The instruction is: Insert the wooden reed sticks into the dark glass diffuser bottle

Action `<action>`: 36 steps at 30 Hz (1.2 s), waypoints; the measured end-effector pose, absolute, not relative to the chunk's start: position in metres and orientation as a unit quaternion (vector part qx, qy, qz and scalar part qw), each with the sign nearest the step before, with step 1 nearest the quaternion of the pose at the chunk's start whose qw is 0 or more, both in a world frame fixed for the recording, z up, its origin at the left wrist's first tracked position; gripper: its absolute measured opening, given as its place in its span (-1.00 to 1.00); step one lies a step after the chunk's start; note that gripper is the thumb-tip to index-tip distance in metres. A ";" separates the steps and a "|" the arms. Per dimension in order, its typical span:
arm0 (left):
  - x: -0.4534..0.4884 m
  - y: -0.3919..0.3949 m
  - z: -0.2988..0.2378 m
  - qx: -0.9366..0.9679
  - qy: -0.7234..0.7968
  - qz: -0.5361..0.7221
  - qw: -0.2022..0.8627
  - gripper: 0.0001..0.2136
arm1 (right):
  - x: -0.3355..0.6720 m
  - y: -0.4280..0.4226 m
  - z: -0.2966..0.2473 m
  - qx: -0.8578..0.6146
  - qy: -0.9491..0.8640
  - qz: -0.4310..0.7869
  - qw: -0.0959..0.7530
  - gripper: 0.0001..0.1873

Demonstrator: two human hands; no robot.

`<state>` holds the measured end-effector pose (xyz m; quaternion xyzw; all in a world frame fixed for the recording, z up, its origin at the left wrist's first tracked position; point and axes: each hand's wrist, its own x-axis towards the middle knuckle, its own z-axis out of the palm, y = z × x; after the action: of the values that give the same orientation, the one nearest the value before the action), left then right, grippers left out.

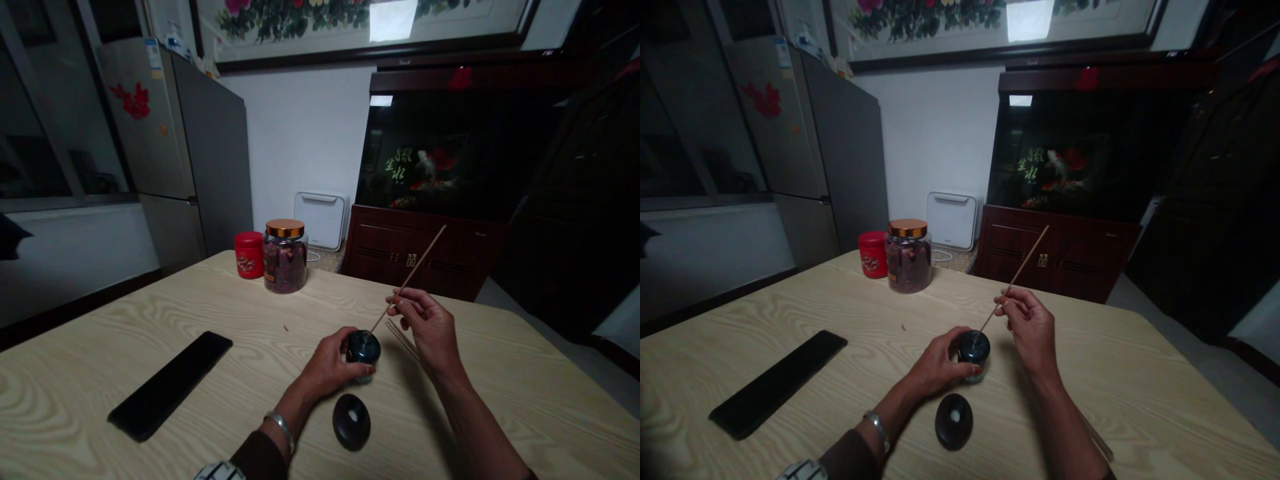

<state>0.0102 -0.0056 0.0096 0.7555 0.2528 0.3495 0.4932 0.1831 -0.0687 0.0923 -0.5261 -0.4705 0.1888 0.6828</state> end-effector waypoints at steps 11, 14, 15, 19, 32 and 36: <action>0.011 -0.006 0.009 0.759 0.250 0.351 0.488 -0.43 | 0.175 -0.067 0.082 -0.552 -0.506 0.269 0.605 -0.70; 0.011 -0.005 0.008 0.759 0.249 0.352 0.488 -0.43 | 0.173 -0.068 0.082 -0.561 -0.513 0.281 0.587 -0.72; 0.011 -0.005 0.007 0.758 0.249 0.354 0.488 -0.43 | 0.173 -0.068 0.081 -0.562 -0.516 0.284 0.581 -0.72; 0.012 -0.004 0.005 0.757 0.248 0.352 0.492 -0.41 | 0.174 -0.069 0.080 -0.568 -0.524 0.290 0.564 -0.75; 0.010 -0.007 0.011 0.749 0.254 0.347 0.505 -0.40 | 0.249 -0.086 0.091 -0.678 -0.558 0.161 0.451 -0.66; 0.011 -0.007 0.011 0.746 0.251 0.345 0.512 -0.41 | 0.275 -0.086 0.068 -0.793 -0.584 0.054 0.163 -0.86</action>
<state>0.0106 -0.0071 0.0109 0.7457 0.2506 0.3454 0.5117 0.2753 -0.0861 0.0679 -0.7929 -0.5845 0.0541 0.1634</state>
